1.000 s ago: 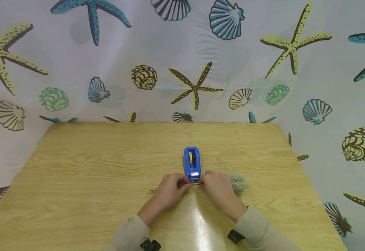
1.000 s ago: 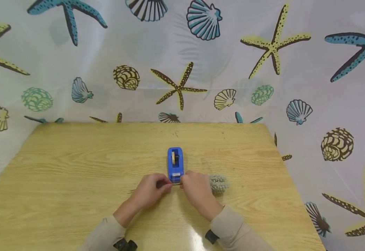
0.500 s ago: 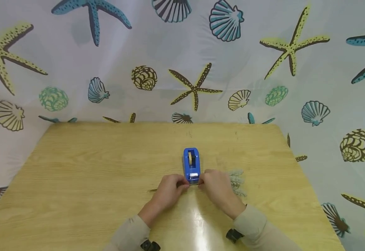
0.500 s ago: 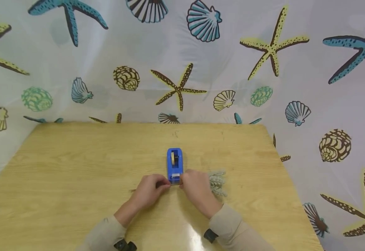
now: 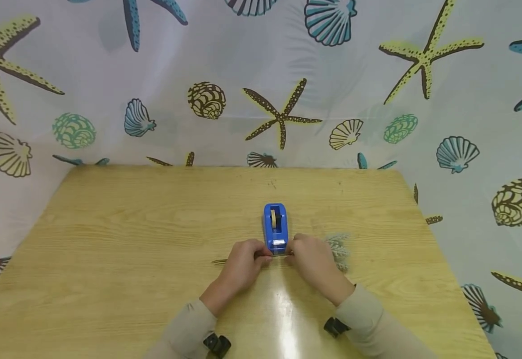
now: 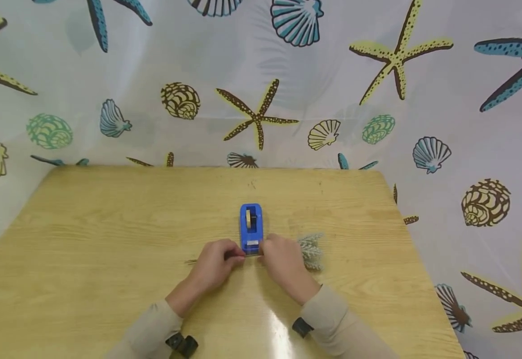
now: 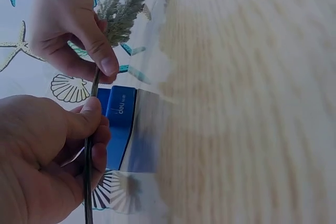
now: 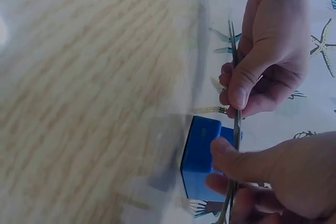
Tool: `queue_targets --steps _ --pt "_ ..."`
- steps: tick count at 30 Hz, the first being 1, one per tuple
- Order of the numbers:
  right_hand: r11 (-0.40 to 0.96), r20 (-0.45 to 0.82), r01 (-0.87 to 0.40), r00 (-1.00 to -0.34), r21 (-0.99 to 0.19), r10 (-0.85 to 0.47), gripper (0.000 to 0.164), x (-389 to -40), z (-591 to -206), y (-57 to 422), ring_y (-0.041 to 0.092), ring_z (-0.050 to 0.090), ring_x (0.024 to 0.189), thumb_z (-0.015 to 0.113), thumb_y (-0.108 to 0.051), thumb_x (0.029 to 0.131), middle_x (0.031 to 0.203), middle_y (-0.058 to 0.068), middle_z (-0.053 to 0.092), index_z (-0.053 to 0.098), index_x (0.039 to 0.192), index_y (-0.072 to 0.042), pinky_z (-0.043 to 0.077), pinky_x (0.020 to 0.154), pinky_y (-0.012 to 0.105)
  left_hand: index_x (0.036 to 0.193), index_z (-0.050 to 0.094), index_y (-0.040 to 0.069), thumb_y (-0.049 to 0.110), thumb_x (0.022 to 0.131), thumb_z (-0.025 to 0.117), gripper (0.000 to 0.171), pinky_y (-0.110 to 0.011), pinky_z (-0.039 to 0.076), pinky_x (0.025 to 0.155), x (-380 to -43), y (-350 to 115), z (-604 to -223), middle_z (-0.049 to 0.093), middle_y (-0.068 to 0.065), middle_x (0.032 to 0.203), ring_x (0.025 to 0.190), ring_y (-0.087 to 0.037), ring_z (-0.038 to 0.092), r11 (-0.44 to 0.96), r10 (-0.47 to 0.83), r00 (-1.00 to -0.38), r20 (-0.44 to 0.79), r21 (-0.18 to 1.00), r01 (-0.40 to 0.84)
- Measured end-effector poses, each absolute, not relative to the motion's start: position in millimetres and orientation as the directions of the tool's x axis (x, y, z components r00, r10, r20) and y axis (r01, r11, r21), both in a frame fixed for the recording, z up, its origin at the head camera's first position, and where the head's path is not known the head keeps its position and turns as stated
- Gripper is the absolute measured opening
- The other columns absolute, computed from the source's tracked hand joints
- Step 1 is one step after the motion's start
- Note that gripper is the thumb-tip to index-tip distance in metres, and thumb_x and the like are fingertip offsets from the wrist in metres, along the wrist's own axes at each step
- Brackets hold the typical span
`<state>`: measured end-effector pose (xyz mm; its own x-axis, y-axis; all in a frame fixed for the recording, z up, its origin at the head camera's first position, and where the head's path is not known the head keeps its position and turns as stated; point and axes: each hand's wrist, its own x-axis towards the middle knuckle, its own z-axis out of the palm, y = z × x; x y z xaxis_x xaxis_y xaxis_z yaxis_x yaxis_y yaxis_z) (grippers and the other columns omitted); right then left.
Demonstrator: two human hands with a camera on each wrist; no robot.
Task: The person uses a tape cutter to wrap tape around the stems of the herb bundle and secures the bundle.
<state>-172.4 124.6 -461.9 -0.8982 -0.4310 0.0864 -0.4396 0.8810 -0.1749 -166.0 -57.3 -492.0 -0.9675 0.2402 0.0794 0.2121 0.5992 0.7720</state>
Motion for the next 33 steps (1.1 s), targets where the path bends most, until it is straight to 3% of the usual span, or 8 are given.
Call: queue_targets --steps 7,13,24,33 --pt "0.883 0.010 -0.421 -0.904 -0.209 -0.428 0.012 -171.3 -454.1 123.5 0.018 0.062 0.065 0.074 -0.017 0.090 0.073 0.003 0.067 0.078 0.082 -0.010 0.051 0.055 0.033 0.082 0.077 0.009 0.006 0.086 0.075 0.005 -0.026 0.053 0.071 -169.4 -56.1 -489.6 0.074 -0.001 0.081 0.074 -0.010 0.064 0.608 0.238 -0.961 0.139 0.750 0.259" --pt "0.902 0.031 -0.385 -0.922 -0.196 -0.386 0.008 -175.0 -451.2 125.3 0.017 0.066 0.068 0.077 -0.014 0.087 0.078 0.002 0.074 0.078 0.079 -0.012 0.053 0.058 0.032 0.083 0.077 0.008 0.009 0.087 0.076 0.004 -0.025 0.053 0.072 -173.7 -51.5 -488.3 0.074 0.001 0.083 0.077 -0.009 0.064 0.600 0.242 -0.956 0.164 0.749 0.281" --pt "0.926 0.039 -0.351 -0.936 -0.141 -0.349 0.015 -182.1 -454.9 120.2 0.012 0.058 0.057 0.083 -0.024 0.081 0.071 -0.001 0.072 0.075 0.072 -0.015 0.048 0.050 0.030 0.083 0.075 0.008 0.004 0.084 0.077 0.005 -0.026 0.052 0.071 -174.0 -52.0 -483.4 0.072 -0.001 0.083 0.075 -0.010 0.062 0.630 0.244 -0.955 0.166 0.722 0.286" --pt "0.939 0.026 -0.333 -0.943 -0.085 -0.332 0.015 -183.7 -459.7 115.9 0.013 0.059 0.056 0.085 -0.030 0.077 0.071 -0.002 0.072 0.077 0.074 -0.018 0.050 0.050 0.033 0.087 0.073 0.006 0.007 0.092 0.070 0.006 -0.028 0.051 0.071 -170.6 -52.4 -489.0 0.066 -0.003 0.083 0.077 -0.012 0.057 0.656 0.238 -0.961 0.138 0.708 0.264"
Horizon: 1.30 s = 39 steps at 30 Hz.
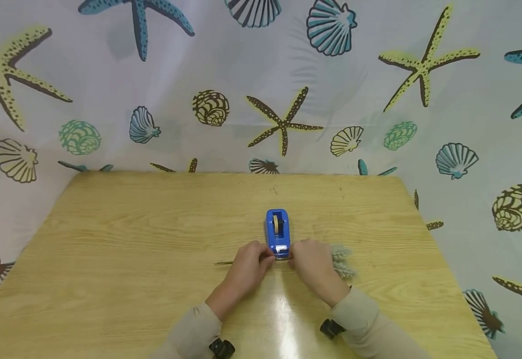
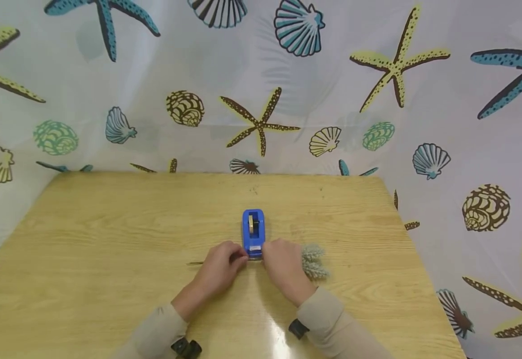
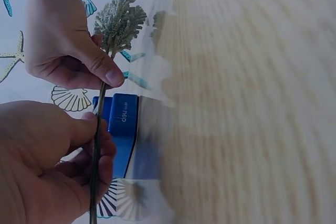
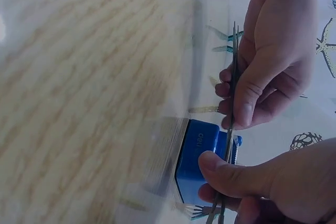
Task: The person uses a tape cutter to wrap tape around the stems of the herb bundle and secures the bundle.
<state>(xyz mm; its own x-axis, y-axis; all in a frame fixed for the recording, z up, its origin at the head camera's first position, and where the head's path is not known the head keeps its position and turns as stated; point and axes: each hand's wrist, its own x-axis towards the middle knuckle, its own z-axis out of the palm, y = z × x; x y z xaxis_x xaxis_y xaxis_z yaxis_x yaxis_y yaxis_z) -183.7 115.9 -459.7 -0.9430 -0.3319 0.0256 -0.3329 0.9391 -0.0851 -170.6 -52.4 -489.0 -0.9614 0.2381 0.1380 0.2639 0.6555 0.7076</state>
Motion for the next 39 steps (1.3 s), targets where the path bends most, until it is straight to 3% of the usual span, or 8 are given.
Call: queue_targets --steps 7,13,20,31,39 --pt "0.946 0.044 -0.320 -0.947 -0.046 -0.318 0.020 -185.9 -459.6 112.9 0.013 0.056 0.053 0.086 -0.033 0.075 0.068 -0.001 0.070 0.075 0.072 -0.017 0.046 0.046 0.033 0.091 0.076 0.001 0.007 0.098 0.061 0.017 -0.030 0.051 0.067 -172.9 -50.9 -486.4 0.069 -0.005 0.082 0.072 -0.013 0.056 0.692 0.249 -0.968 0.010 0.697 0.185" --pt "0.944 0.041 -0.318 -0.948 -0.084 -0.316 0.022 -186.3 -459.4 112.2 0.014 0.057 0.056 0.088 -0.029 0.074 0.068 -0.002 0.068 0.069 0.069 -0.018 0.045 0.047 0.034 0.091 0.078 0.005 0.008 0.095 0.067 0.012 -0.033 0.053 0.075 -171.4 -50.8 -488.7 0.070 -0.003 0.086 0.079 -0.014 0.061 0.691 0.199 -0.979 0.036 0.703 0.167" --pt "0.947 0.018 -0.307 -0.952 -0.097 -0.307 0.022 -187.1 -459.5 113.0 0.013 0.057 0.057 0.088 -0.027 0.075 0.069 -0.003 0.067 0.068 0.072 -0.017 0.045 0.047 0.033 0.090 0.079 0.006 0.006 0.091 0.071 0.009 -0.025 0.047 0.066 -170.3 -51.2 -487.2 0.063 -0.001 0.080 0.073 -0.011 0.054 0.677 0.183 -0.981 0.065 0.715 0.174" --pt "0.918 -0.094 -0.348 -0.924 -0.188 -0.370 0.016 -182.8 -447.1 115.1 0.015 0.050 0.062 0.073 -0.024 0.092 0.074 0.003 0.058 0.075 0.085 -0.009 0.045 0.052 0.033 0.086 0.079 0.005 0.004 0.088 0.073 0.007 -0.026 0.047 0.067 -173.6 -50.1 -482.8 0.066 -0.002 0.080 0.073 -0.012 0.055 0.673 0.159 -0.986 0.049 0.726 0.145" --pt "0.912 -0.038 -0.373 -0.922 -0.170 -0.385 0.010 -185.6 -449.4 118.1 0.011 0.059 0.067 0.079 -0.024 0.086 0.077 -0.004 0.063 0.080 0.083 -0.014 0.052 0.057 0.032 0.080 0.078 0.007 0.003 0.086 0.075 0.008 -0.027 0.049 0.068 -176.6 -47.8 -481.4 0.067 -0.001 0.078 0.073 -0.012 0.056 0.669 0.140 -0.990 0.029 0.734 0.116"
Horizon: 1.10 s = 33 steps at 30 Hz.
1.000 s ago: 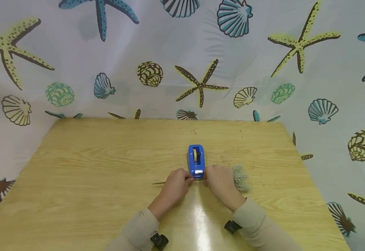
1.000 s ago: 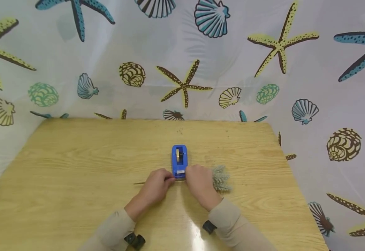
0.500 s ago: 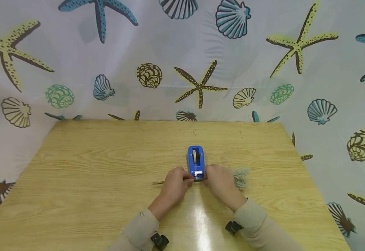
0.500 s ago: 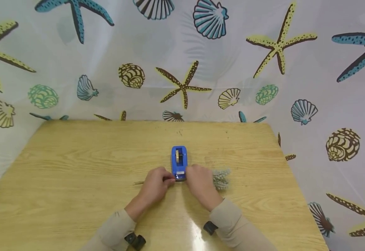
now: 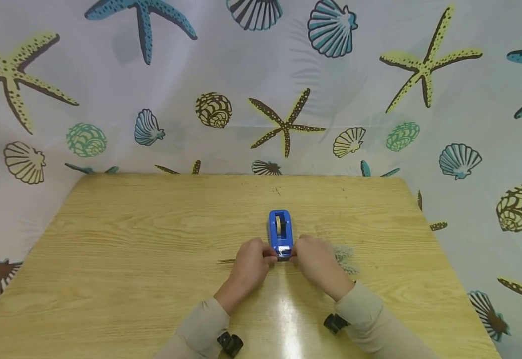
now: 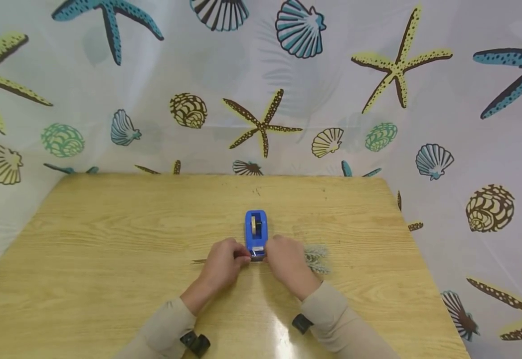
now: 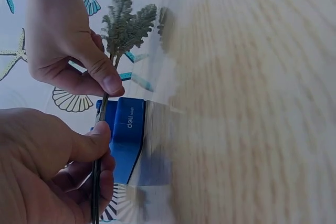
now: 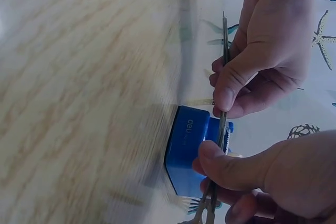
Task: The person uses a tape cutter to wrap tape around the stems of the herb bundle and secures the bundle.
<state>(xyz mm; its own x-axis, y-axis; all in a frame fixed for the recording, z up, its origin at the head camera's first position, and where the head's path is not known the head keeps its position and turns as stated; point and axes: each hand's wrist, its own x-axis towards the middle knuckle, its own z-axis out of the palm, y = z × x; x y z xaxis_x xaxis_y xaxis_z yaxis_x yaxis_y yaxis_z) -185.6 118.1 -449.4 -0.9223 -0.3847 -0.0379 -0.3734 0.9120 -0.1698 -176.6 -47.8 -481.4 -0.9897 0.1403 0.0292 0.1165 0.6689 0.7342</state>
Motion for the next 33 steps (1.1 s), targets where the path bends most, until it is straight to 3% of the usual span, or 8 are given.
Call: queue_targets --steps 9,17,24,33 --pt "0.920 0.010 -0.362 -0.931 -0.151 -0.365 0.010 -189.0 -453.9 120.0 0.013 0.061 0.066 0.082 -0.026 0.082 0.074 -0.005 0.063 0.080 0.079 -0.017 0.049 0.053 0.032 0.077 0.072 0.007 0.007 0.087 0.075 0.010 -0.027 0.047 0.064 -178.8 -43.5 -478.8 0.064 -0.001 0.076 0.070 -0.014 0.054 0.720 0.159 -0.987 -0.018 0.687 0.103" --pt "0.914 0.085 -0.376 -0.926 -0.154 -0.367 0.013 -193.2 -456.4 119.8 0.011 0.053 0.058 0.084 -0.029 0.077 0.068 -0.006 0.057 0.080 0.075 -0.017 0.044 0.049 0.028 0.088 0.068 0.002 0.010 0.097 0.063 0.013 -0.032 0.050 0.065 -174.3 -41.2 -467.9 0.064 -0.006 0.081 0.070 -0.017 0.055 0.808 0.227 -0.969 -0.097 0.574 0.132" --pt "0.915 0.098 -0.374 -0.927 -0.149 -0.363 0.015 -193.2 -452.7 120.7 0.011 0.052 0.058 0.086 -0.028 0.076 0.069 -0.005 0.057 0.079 0.073 -0.015 0.043 0.048 0.027 0.084 0.073 0.003 0.008 0.095 0.066 0.014 -0.029 0.049 0.060 -176.4 -43.0 -468.3 0.067 -0.003 0.076 0.065 -0.015 0.055 0.786 0.199 -0.978 -0.058 0.605 0.124" --pt "0.928 0.065 -0.334 -0.943 -0.166 -0.327 0.017 -192.2 -455.9 118.8 0.010 0.048 0.056 0.087 -0.028 0.075 0.067 -0.006 0.055 0.076 0.071 -0.016 0.039 0.048 0.027 0.078 0.074 0.007 0.008 0.087 0.075 0.008 -0.032 0.052 0.065 -177.4 -44.6 -474.4 0.069 -0.003 0.076 0.068 -0.015 0.059 0.818 0.176 -0.984 0.026 0.552 0.161"
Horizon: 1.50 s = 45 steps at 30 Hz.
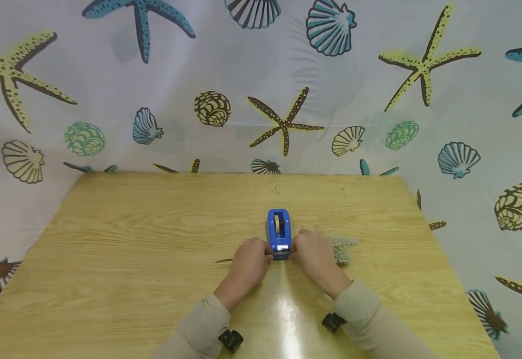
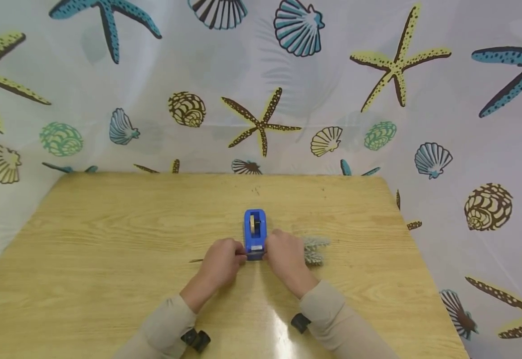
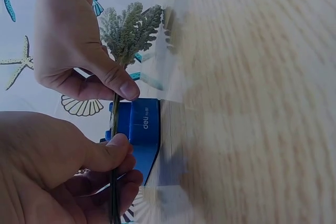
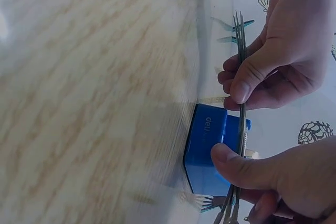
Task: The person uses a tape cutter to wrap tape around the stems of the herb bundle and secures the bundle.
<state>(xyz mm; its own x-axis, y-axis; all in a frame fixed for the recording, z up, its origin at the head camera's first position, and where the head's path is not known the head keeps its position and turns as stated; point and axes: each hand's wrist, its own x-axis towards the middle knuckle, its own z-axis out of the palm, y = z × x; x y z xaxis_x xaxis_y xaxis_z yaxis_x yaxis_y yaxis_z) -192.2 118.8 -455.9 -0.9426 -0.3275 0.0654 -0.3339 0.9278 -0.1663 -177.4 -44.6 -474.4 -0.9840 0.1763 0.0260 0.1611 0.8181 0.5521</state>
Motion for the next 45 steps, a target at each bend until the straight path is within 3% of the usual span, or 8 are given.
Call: queue_targets --steps 11,23,30,36,40,42,45 --pt "0.931 0.086 -0.321 -0.947 -0.175 -0.310 0.023 -193.3 -459.3 118.9 0.012 0.050 0.057 0.090 -0.025 0.071 0.067 -0.005 0.054 0.070 0.066 -0.015 0.042 0.049 0.029 0.078 0.074 0.007 0.007 0.082 0.078 0.007 -0.034 0.053 0.065 -181.1 -43.4 -473.8 0.067 -0.002 0.076 0.070 -0.016 0.060 0.842 0.166 -0.985 0.046 0.513 0.166" --pt "0.930 0.108 -0.332 -0.942 -0.160 -0.318 0.024 -192.6 -462.6 118.9 0.013 0.051 0.057 0.091 -0.025 0.071 0.069 -0.002 0.053 0.072 0.077 -0.011 0.044 0.048 0.030 0.074 0.071 0.009 0.004 0.079 0.080 0.011 -0.034 0.053 0.063 -181.1 -42.3 -477.9 0.061 0.000 0.073 0.069 -0.017 0.060 0.832 0.162 -0.980 0.114 0.518 0.198" --pt "0.880 0.068 -0.361 -0.931 -0.308 -0.358 0.020 -190.1 -460.1 119.9 0.010 0.051 0.056 0.081 -0.027 0.083 0.071 0.001 0.067 0.074 0.083 -0.008 0.041 0.049 0.026 0.076 0.073 0.008 0.002 0.078 0.081 0.010 -0.031 0.050 0.060 -180.9 -42.8 -479.5 0.056 0.000 0.071 0.066 -0.014 0.054 0.828 0.148 -0.976 0.161 0.520 0.211" --pt "0.867 0.048 -0.354 -0.931 -0.349 -0.361 0.037 -199.2 -456.5 112.7 0.010 0.042 0.048 0.068 -0.039 0.093 0.057 -0.001 0.056 0.065 0.072 -0.009 0.034 0.045 0.024 0.076 0.071 0.008 0.003 0.079 0.080 0.011 -0.028 0.047 0.062 -193.7 -50.9 -477.7 0.054 0.000 0.074 0.067 -0.013 0.050 0.794 0.180 -0.962 0.207 0.547 0.266" --pt "0.878 0.049 -0.320 -0.945 -0.356 -0.325 0.038 -197.9 -459.6 110.6 0.008 0.039 0.046 0.070 -0.042 0.091 0.054 -0.004 0.052 0.066 0.071 -0.009 0.032 0.044 0.022 0.095 0.071 0.008 0.010 0.083 0.080 0.015 -0.032 0.053 0.077 -207.5 -66.5 -475.6 0.062 -0.004 0.095 0.086 -0.017 0.059 0.676 0.273 -0.958 0.090 0.690 0.258" --pt "0.883 0.040 -0.314 -0.946 -0.350 -0.321 0.039 -195.9 -462.6 110.7 0.007 0.038 0.045 0.071 -0.043 0.089 0.053 -0.004 0.051 0.068 0.073 -0.007 0.031 0.043 0.021 0.117 0.067 0.010 0.017 0.086 0.080 0.034 -0.038 0.055 0.088 -216.7 -75.5 -473.7 0.063 -0.007 0.116 0.103 -0.022 0.062 0.642 0.315 -0.948 0.033 0.728 0.239" --pt "0.889 0.018 -0.304 -0.948 -0.344 -0.317 0.041 -195.2 -465.1 109.5 0.007 0.039 0.044 0.071 -0.044 0.089 0.052 -0.005 0.052 0.071 0.078 -0.005 0.032 0.043 0.021 0.145 0.047 0.015 0.023 0.088 0.078 0.066 -0.047 0.051 0.100 -236.0 -85.0 -473.5 0.050 -0.008 0.145 0.127 -0.031 0.055 0.629 0.383 -0.924 -0.005 0.734 0.257"
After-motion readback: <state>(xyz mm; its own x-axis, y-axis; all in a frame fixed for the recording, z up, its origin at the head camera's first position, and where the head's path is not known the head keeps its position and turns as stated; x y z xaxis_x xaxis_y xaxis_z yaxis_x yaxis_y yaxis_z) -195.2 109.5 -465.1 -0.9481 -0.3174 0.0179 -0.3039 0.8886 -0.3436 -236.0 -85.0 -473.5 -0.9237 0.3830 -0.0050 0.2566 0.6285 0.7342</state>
